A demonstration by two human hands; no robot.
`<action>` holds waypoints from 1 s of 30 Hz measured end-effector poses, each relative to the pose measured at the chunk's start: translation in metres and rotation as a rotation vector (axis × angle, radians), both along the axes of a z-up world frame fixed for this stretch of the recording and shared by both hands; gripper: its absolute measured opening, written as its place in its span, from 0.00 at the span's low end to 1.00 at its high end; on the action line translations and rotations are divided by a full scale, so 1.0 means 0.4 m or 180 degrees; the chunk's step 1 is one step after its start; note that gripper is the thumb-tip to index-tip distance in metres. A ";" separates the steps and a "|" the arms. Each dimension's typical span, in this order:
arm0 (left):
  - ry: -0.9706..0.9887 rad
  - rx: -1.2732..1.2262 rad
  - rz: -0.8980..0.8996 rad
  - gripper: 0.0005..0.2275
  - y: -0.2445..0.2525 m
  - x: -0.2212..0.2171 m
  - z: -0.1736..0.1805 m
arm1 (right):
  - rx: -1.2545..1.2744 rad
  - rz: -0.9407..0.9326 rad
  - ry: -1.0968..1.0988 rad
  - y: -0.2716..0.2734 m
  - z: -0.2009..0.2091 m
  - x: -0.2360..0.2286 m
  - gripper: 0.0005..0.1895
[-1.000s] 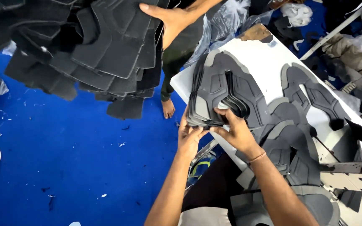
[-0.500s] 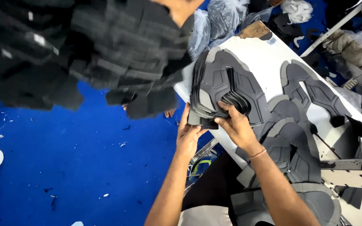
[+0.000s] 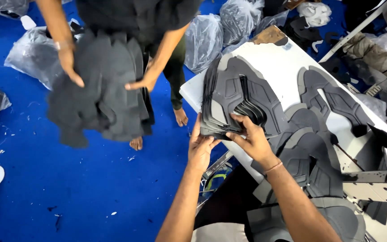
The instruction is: The person organizes and trims shoe upper components at a workstation.
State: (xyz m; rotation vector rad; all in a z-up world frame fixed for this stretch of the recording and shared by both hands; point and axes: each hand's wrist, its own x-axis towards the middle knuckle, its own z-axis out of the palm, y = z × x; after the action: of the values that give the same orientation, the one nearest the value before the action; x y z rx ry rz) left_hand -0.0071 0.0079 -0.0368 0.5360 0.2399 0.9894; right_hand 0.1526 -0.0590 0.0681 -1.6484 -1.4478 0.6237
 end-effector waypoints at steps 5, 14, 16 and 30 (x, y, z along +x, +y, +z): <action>0.0005 0.0049 0.0074 0.37 0.000 -0.001 0.008 | 0.0257 0.0171 -0.0128 -0.002 0.007 -0.005 0.28; 0.0221 -0.0004 0.0137 0.39 -0.002 -0.001 0.003 | -0.0204 -0.0046 0.0040 -0.006 0.008 -0.008 0.28; 0.0243 0.0056 0.0138 0.40 0.003 0.006 0.003 | -0.0199 -0.0060 0.0170 -0.002 0.011 -0.006 0.28; 0.0440 0.0479 0.0318 0.40 0.003 0.013 -0.003 | 0.0432 0.0460 -0.0121 -0.055 0.142 0.125 0.25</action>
State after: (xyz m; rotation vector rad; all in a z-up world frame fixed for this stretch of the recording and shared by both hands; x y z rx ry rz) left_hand -0.0020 0.0091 -0.0380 0.7368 0.3195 1.0740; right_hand 0.2028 -0.0809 0.1250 -1.4672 -1.6114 0.5633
